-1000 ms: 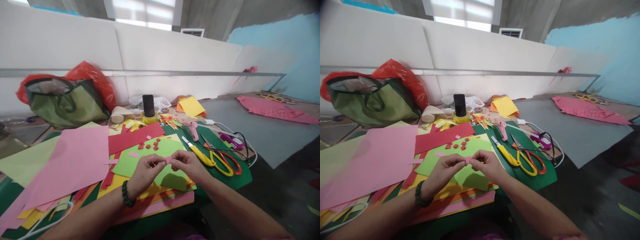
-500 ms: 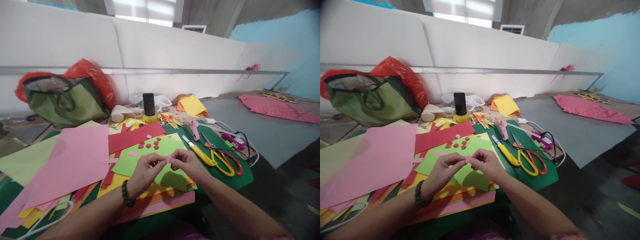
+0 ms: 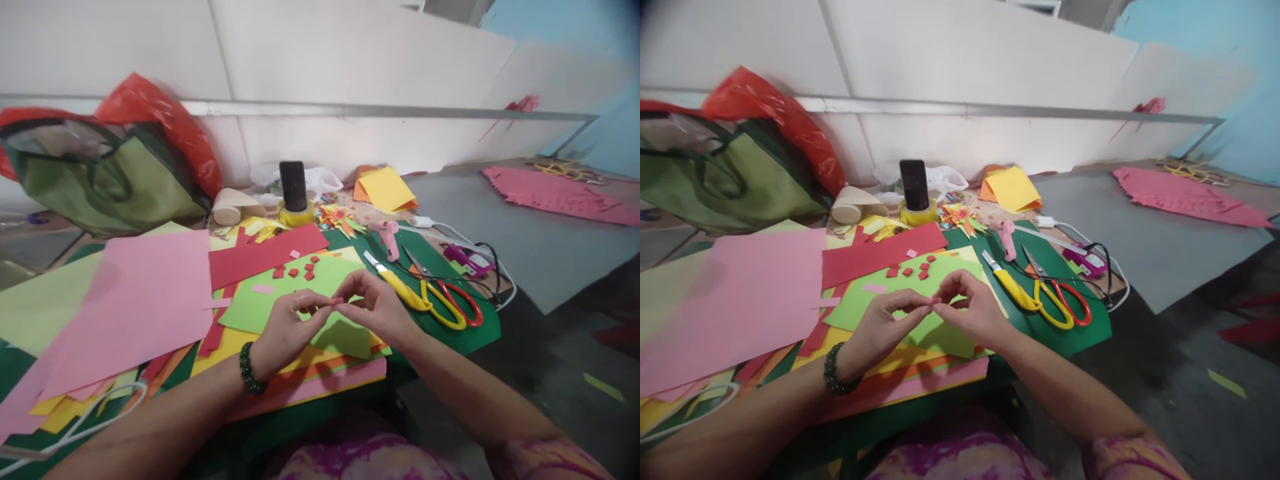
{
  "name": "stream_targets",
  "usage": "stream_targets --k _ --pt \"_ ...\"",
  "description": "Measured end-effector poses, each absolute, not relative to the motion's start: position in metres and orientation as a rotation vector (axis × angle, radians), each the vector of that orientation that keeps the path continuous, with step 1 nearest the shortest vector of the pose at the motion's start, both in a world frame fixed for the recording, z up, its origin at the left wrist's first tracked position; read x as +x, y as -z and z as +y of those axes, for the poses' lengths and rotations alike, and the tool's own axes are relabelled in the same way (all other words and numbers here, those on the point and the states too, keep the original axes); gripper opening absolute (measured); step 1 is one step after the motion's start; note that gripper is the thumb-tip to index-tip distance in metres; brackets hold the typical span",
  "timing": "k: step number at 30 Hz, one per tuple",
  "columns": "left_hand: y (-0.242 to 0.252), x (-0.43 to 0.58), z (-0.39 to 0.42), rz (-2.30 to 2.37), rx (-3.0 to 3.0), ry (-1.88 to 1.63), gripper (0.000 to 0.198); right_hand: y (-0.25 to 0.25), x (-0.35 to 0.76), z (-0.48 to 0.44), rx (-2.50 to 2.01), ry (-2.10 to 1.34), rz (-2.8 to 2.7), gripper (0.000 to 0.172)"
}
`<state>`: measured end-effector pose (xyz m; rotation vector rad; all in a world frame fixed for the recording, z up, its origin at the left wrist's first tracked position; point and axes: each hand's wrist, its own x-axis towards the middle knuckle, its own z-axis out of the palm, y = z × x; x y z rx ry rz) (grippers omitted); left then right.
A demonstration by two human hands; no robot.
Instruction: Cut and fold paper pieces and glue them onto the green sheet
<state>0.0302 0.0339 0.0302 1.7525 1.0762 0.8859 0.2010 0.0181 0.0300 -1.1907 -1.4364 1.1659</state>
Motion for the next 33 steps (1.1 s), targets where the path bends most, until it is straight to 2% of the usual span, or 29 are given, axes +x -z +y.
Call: stream_targets --k 7,12,17,23,28,31,33 --pt "-0.032 0.033 0.029 1.016 1.905 -0.746 0.022 -0.042 0.21 0.01 -1.164 -1.006 -1.577 0.022" --pt "-0.042 0.008 0.058 1.124 2.189 -0.456 0.036 -0.053 0.233 0.026 -1.293 -0.729 -1.703 0.02" --pt "-0.049 -0.015 0.078 1.275 2.334 -0.108 0.049 -0.035 0.246 0.058 -1.553 -0.386 -1.899 0.025" --pt "-0.048 -0.006 0.068 1.3 2.25 0.146 0.026 -0.014 0.243 0.081 -1.858 -0.094 -2.024 0.016" --pt "-0.056 -0.002 0.064 1.276 2.496 0.469 0.037 -0.016 0.252 0.093 -1.77 0.016 -2.045 0.02" --pt "-0.061 -0.006 0.065 1.265 2.553 0.552 0.038 -0.019 0.254 0.097 -1.771 -0.026 -2.024 0.015" --pt "-0.065 -0.01 0.067 1.294 2.544 0.59 0.035 -0.021 0.255 0.1 -1.696 -0.01 -1.978 0.022"
